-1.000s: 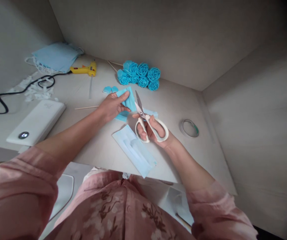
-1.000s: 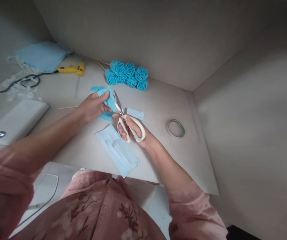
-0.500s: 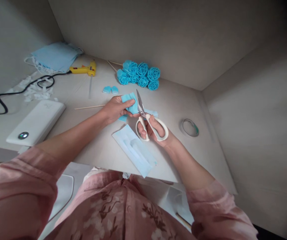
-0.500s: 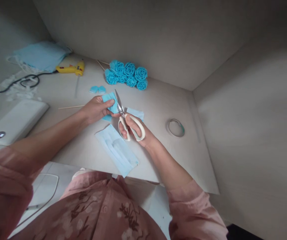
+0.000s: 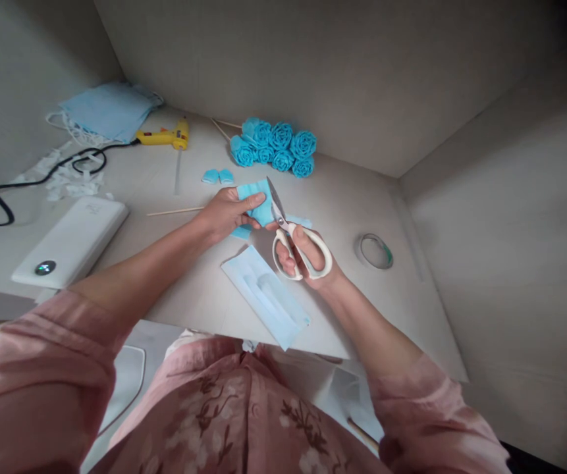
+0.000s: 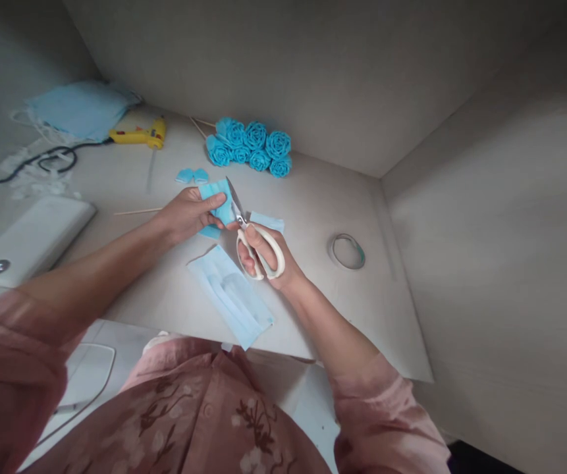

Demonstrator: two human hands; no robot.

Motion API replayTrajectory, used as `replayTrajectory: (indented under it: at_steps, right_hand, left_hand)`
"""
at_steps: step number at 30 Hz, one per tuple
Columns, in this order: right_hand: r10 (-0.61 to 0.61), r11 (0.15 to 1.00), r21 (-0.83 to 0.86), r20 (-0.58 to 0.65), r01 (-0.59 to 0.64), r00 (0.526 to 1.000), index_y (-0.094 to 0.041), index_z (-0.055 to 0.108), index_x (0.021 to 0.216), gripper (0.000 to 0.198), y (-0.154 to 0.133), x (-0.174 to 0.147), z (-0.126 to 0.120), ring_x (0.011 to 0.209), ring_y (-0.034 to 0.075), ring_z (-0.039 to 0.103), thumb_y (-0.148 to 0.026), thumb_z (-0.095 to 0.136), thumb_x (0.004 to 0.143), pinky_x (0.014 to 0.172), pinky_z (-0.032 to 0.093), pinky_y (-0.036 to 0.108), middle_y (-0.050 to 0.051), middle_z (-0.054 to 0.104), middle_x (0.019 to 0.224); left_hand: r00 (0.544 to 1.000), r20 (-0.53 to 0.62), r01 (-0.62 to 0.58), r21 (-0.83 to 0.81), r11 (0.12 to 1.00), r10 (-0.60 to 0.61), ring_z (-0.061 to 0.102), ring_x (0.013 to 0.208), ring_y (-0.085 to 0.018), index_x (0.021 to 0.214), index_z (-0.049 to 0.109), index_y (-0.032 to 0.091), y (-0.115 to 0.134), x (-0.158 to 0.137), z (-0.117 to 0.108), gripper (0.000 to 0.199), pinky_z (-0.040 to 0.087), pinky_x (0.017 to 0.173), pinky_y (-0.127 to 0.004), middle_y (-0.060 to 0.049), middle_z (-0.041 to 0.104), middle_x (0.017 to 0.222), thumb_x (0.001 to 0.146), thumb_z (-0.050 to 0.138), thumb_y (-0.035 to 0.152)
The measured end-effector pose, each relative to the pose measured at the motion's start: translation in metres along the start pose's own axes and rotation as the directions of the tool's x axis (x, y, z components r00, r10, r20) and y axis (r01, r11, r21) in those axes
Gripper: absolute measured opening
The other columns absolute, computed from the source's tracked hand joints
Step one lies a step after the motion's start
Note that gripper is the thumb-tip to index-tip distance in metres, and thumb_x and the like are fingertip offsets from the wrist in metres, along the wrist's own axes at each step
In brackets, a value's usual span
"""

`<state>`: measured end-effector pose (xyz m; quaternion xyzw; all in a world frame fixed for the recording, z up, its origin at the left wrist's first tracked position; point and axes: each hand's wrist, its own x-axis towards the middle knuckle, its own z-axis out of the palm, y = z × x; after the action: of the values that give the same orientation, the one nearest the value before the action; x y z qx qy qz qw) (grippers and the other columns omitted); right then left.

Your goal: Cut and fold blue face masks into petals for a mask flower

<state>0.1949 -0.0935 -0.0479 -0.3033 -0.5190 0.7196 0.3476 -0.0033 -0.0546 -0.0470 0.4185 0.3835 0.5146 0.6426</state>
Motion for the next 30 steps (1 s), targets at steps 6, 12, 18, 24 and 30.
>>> replayTrajectory:
  at_steps: [6,12,18,24,30]
  right_hand:
    - [0.018,1.000,0.008,-0.038,-0.017,0.999,-0.016,0.065,0.106,0.055,-0.0006,0.0003,0.0022,0.039,0.005,0.041,-0.065,0.068,0.081,0.034,0.028,0.018,-0.006,0.052,0.057]
    - [0.046,0.997,0.054,0.048,-0.049,0.998,-0.017,0.061,0.112,0.062,-0.0009,0.0034,0.0000,0.043,0.007,0.044,-0.070,0.065,0.081,0.038,0.032,0.020,-0.006,0.052,0.059]
    - [0.023,0.999,0.035,0.159,-0.029,0.987,-0.021,0.054,0.103,0.052,0.0023,0.0063,-0.0024,0.047,0.009,0.048,-0.070,0.057,0.087,0.042,0.037,0.022,-0.005,0.054,0.061]
    - [0.028,0.996,0.078,0.166,-0.041,0.986,-0.026,0.032,0.141,0.077,0.0011,0.0075,-0.0007,0.044,0.012,0.049,-0.068,0.064,0.084,0.040,0.038,0.023,-0.006,0.060,0.062]
    - [0.048,0.995,0.081,0.151,-0.060,0.987,-0.023,0.020,0.152,0.094,0.0004,0.0067,0.0000,0.044,0.012,0.049,-0.066,0.066,0.082,0.040,0.038,0.023,-0.006,0.060,0.061]
  left_hand:
    - [1.000,-0.013,-0.007,0.035,0.999,0.008,0.064,0.053,-0.011,0.074,0.065,0.011,0.0016,0.0001,-0.0015,0.035,0.055,0.053,-0.021,-0.002,0.069,0.064,0.070,0.085,0.038]
    - [0.997,0.001,-0.072,0.050,0.996,0.072,0.063,0.053,-0.012,0.074,0.063,0.012,-0.0008,0.0026,-0.0052,0.044,0.054,0.052,-0.022,-0.001,0.067,0.061,0.067,0.085,0.050]
    - [0.991,0.016,-0.137,0.068,0.988,0.137,0.063,0.053,-0.012,0.074,0.062,0.014,-0.0059,0.0040,-0.0059,0.042,0.053,0.051,-0.022,0.000,0.066,0.061,0.071,0.082,0.051]
    - [0.982,-0.062,-0.174,0.054,0.983,0.177,0.060,0.051,-0.010,0.071,0.060,0.016,-0.0059,0.0059,-0.0056,0.039,0.053,0.049,-0.021,0.002,0.063,0.059,0.074,0.080,0.048]
    - [0.987,-0.069,-0.141,0.024,0.990,0.142,0.060,0.048,-0.010,0.069,0.058,0.015,0.0007,0.0065,-0.0063,0.039,0.052,0.048,-0.020,0.003,0.063,0.056,0.072,0.083,0.046]
